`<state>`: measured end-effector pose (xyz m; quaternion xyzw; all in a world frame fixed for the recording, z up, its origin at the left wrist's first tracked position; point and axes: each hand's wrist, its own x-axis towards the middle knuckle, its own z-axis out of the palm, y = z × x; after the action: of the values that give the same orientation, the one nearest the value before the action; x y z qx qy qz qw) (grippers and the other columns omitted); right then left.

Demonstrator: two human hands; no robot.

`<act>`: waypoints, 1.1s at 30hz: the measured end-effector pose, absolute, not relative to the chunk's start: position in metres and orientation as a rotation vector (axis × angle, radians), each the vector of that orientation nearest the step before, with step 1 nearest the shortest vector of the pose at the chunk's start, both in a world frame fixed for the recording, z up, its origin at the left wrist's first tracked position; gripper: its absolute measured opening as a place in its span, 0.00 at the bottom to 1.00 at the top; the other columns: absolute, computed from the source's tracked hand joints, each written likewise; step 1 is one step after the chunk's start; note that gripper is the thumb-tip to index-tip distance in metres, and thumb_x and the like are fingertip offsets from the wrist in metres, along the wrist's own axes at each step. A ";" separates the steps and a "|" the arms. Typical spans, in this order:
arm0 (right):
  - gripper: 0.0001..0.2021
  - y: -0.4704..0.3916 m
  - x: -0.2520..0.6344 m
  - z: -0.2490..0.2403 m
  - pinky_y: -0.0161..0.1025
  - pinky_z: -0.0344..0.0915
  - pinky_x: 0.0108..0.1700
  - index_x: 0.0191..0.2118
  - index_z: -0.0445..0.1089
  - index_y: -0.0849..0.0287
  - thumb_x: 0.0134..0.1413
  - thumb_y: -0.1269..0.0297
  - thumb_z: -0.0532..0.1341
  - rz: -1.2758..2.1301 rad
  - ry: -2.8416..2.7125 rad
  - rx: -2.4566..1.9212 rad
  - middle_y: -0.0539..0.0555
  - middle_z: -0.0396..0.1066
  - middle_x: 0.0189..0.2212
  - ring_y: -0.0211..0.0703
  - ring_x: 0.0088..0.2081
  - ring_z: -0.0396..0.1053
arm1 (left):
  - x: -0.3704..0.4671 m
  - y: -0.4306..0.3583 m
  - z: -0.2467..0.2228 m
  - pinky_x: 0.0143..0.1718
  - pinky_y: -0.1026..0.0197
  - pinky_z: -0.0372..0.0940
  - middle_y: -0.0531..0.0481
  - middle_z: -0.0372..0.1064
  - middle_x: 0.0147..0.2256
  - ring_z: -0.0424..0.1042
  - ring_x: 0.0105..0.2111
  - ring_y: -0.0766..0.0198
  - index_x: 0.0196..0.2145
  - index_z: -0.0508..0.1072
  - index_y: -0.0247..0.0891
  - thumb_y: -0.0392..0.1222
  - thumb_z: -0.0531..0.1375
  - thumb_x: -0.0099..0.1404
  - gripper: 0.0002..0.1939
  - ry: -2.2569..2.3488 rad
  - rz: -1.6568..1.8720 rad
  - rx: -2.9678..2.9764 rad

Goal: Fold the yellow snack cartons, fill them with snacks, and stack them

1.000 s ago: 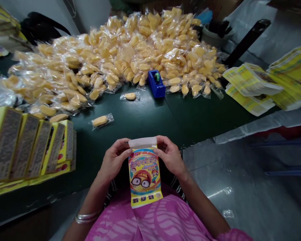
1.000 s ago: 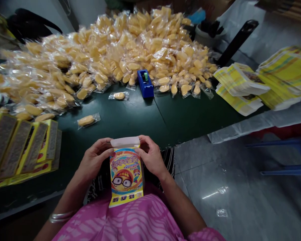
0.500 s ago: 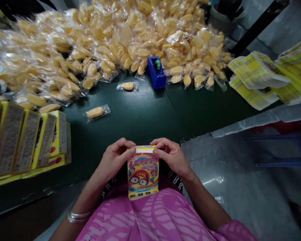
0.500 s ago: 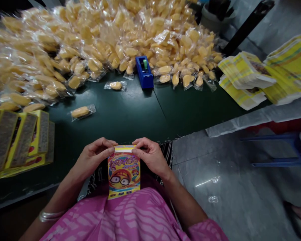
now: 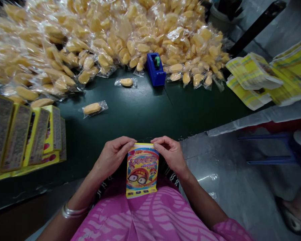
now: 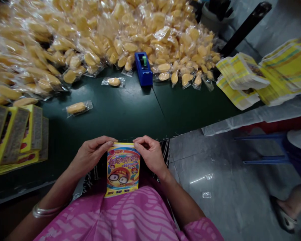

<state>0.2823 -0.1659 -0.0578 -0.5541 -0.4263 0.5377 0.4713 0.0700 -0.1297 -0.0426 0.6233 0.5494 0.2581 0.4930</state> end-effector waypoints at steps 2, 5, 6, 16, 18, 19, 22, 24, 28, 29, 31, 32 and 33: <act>0.07 -0.172 0.282 -0.058 0.42 0.69 0.44 0.29 0.74 0.56 0.53 0.59 0.66 1.295 -1.031 -1.381 0.55 0.77 0.38 0.45 0.40 0.74 | 0.069 -0.140 -0.046 0.36 0.63 0.68 0.48 0.79 0.39 0.76 0.36 0.58 0.42 0.80 0.40 0.53 0.58 0.65 0.18 1.361 0.622 1.596; 0.06 -0.181 0.282 -0.060 0.45 0.70 0.49 0.32 0.75 0.55 0.53 0.60 0.67 1.292 -1.002 -1.368 0.55 0.78 0.41 0.47 0.45 0.74 | 0.069 -0.153 -0.051 0.44 0.59 0.70 0.45 0.77 0.49 0.77 0.44 0.54 0.54 0.74 0.39 0.51 0.57 0.67 0.22 1.388 0.626 1.682; 0.05 -0.183 0.281 -0.062 0.45 0.69 0.51 0.33 0.75 0.55 0.52 0.60 0.67 1.298 -0.978 -1.356 0.55 0.78 0.43 0.47 0.47 0.74 | 0.069 -0.156 -0.053 0.48 0.58 0.70 0.44 0.76 0.52 0.76 0.48 0.53 0.56 0.73 0.39 0.50 0.56 0.67 0.23 1.389 0.635 1.706; 0.07 -0.194 0.274 -0.070 0.47 0.70 0.54 0.38 0.75 0.54 0.51 0.63 0.69 1.293 -0.903 -1.280 0.55 0.77 0.47 0.47 0.50 0.74 | 0.064 -0.159 -0.053 0.46 0.55 0.74 0.43 0.76 0.51 0.77 0.46 0.53 0.46 0.76 0.40 0.49 0.67 0.59 0.19 1.224 0.854 1.197; 0.08 -0.194 0.274 -0.068 0.45 0.71 0.53 0.39 0.74 0.54 0.51 0.64 0.69 1.289 -0.898 -1.261 0.54 0.77 0.47 0.46 0.49 0.75 | 0.066 -0.161 -0.054 0.40 0.59 0.75 0.44 0.75 0.52 0.79 0.40 0.58 0.48 0.74 0.40 0.48 0.69 0.57 0.22 1.242 0.918 1.121; 0.09 -0.193 0.274 -0.067 0.43 0.72 0.52 0.40 0.74 0.53 0.51 0.65 0.69 1.291 -0.894 -1.252 0.53 0.77 0.46 0.45 0.47 0.76 | 0.066 -0.162 -0.054 0.38 0.61 0.75 0.45 0.74 0.52 0.79 0.38 0.60 0.48 0.73 0.41 0.47 0.69 0.57 0.22 1.247 0.928 1.117; 0.11 -0.192 0.274 -0.065 0.39 0.73 0.49 0.42 0.74 0.52 0.51 0.66 0.69 1.302 -0.891 -1.234 0.51 0.78 0.44 0.41 0.45 0.76 | 0.067 -0.165 -0.055 0.36 0.64 0.75 0.45 0.73 0.53 0.79 0.37 0.63 0.47 0.74 0.42 0.46 0.68 0.59 0.19 1.240 0.905 1.130; 0.11 -0.192 0.274 -0.065 0.37 0.73 0.48 0.42 0.74 0.52 0.51 0.67 0.68 1.296 -0.894 -1.232 0.51 0.78 0.43 0.40 0.44 0.76 | 0.068 -0.166 -0.056 0.37 0.64 0.75 0.46 0.74 0.53 0.79 0.38 0.63 0.46 0.73 0.42 0.45 0.69 0.58 0.18 1.228 0.930 1.098; 0.11 -0.194 0.275 -0.065 0.38 0.73 0.48 0.42 0.74 0.53 0.51 0.67 0.68 1.269 -0.910 -1.249 0.52 0.78 0.43 0.41 0.43 0.76 | 0.072 -0.167 -0.057 0.41 0.63 0.74 0.48 0.76 0.49 0.78 0.42 0.62 0.39 0.72 0.41 0.43 0.70 0.56 0.15 1.215 1.013 0.985; 0.10 -0.194 0.276 -0.066 0.39 0.73 0.48 0.42 0.75 0.53 0.51 0.66 0.68 1.263 -0.910 -1.254 0.52 0.78 0.43 0.42 0.44 0.76 | 0.073 -0.166 -0.057 0.42 0.63 0.74 0.48 0.76 0.49 0.78 0.43 0.62 0.37 0.73 0.41 0.43 0.71 0.55 0.14 1.207 1.013 0.973; 0.09 -0.195 0.277 -0.067 0.40 0.73 0.49 0.40 0.75 0.53 0.51 0.66 0.68 1.258 -0.908 -1.255 0.52 0.78 0.45 0.42 0.45 0.76 | 0.072 -0.165 -0.057 0.42 0.62 0.74 0.47 0.76 0.48 0.77 0.44 0.60 0.35 0.74 0.39 0.43 0.72 0.53 0.14 1.179 0.992 0.950; 0.08 -0.195 0.278 -0.067 0.40 0.73 0.49 0.40 0.75 0.53 0.51 0.66 0.68 1.258 -0.909 -1.253 0.52 0.78 0.45 0.43 0.45 0.76 | 0.071 -0.164 -0.057 0.42 0.62 0.74 0.46 0.76 0.48 0.77 0.44 0.59 0.34 0.74 0.39 0.43 0.72 0.52 0.14 1.162 0.977 0.933; 0.08 -0.195 0.278 -0.067 0.40 0.73 0.50 0.40 0.75 0.53 0.52 0.66 0.68 1.259 -0.917 -1.252 0.52 0.78 0.46 0.43 0.46 0.76 | 0.070 -0.164 -0.056 0.41 0.61 0.74 0.46 0.76 0.48 0.77 0.44 0.59 0.32 0.74 0.38 0.42 0.72 0.51 0.14 1.145 0.963 0.916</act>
<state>0.2782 -0.1955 -0.0675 -0.5269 -0.3861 0.5299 0.5408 0.0699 -0.1635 -0.0564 0.4016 0.5019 0.4220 0.6393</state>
